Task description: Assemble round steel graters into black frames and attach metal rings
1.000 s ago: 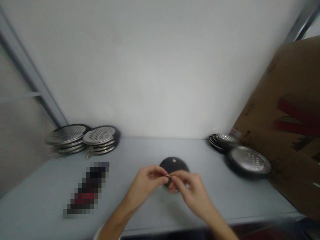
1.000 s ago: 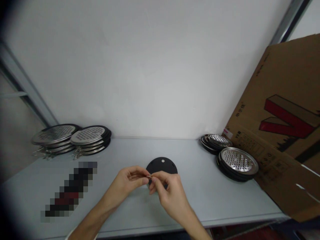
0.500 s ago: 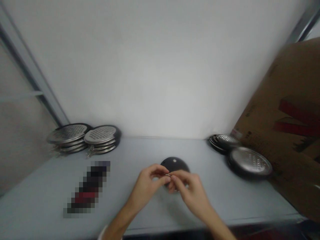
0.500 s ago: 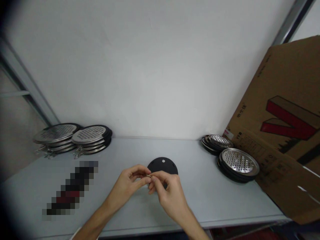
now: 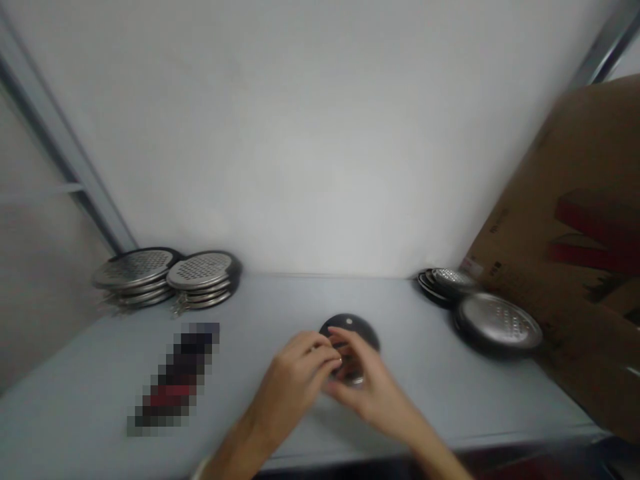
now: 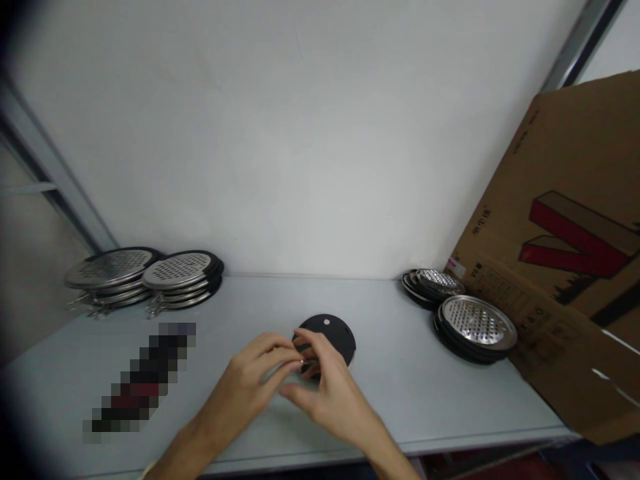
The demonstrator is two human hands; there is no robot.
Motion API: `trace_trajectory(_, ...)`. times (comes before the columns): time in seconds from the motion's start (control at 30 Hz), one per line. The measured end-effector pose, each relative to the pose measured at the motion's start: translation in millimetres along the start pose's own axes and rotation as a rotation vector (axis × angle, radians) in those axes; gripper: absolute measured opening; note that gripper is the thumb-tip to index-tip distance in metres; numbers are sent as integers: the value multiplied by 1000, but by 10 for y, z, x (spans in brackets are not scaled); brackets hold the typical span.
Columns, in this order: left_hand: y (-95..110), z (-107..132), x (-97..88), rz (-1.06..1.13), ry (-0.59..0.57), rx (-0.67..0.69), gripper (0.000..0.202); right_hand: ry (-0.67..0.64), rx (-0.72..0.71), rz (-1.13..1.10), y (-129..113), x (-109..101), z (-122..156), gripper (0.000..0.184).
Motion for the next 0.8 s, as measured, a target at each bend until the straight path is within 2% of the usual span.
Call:
trace_trajectory(0.07,66,27,38,-97,-39,110,19,-42,-31,-12,-11,46,-9,46)
trace_trajectory(0.13,72,34,58,-147,-60,139,18,-39,-26,-6,-9,37,-23,31)
trace_trajectory(0.27,-34,8,87,-115,-113,22,16,32,36,96,66,-111,-6,9)
trace_trajectory(0.37,-108,3,171,-93,-178,-44,14,38,64,160,179,-218,58,11)
trace_trajectory(0.47,-149,6,329,-139,-274,-13,12,49,48,263,314,-298,128,16)
trace_trajectory(0.63,-227,-29,577,-229,-370,31,15,96,-159,460,475,-373,210,13)
trace_trajectory(0.73,-258,-49,658,-202,-383,54,17,99,-296,548,531,-371,254,15)
trace_trajectory(0.8,-279,-46,692,-182,-397,68,18,88,-335,563,564,-365,275,17)
Point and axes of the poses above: each hand's wrist, its own z-axis away from the middle knuckle, its own x-axis out of the palm, y = z × x, the point moved 5 cm from there along -z, towards the middle knuckle, and after that the axes turned 6 degrees about -z, right-handed, at the moved point
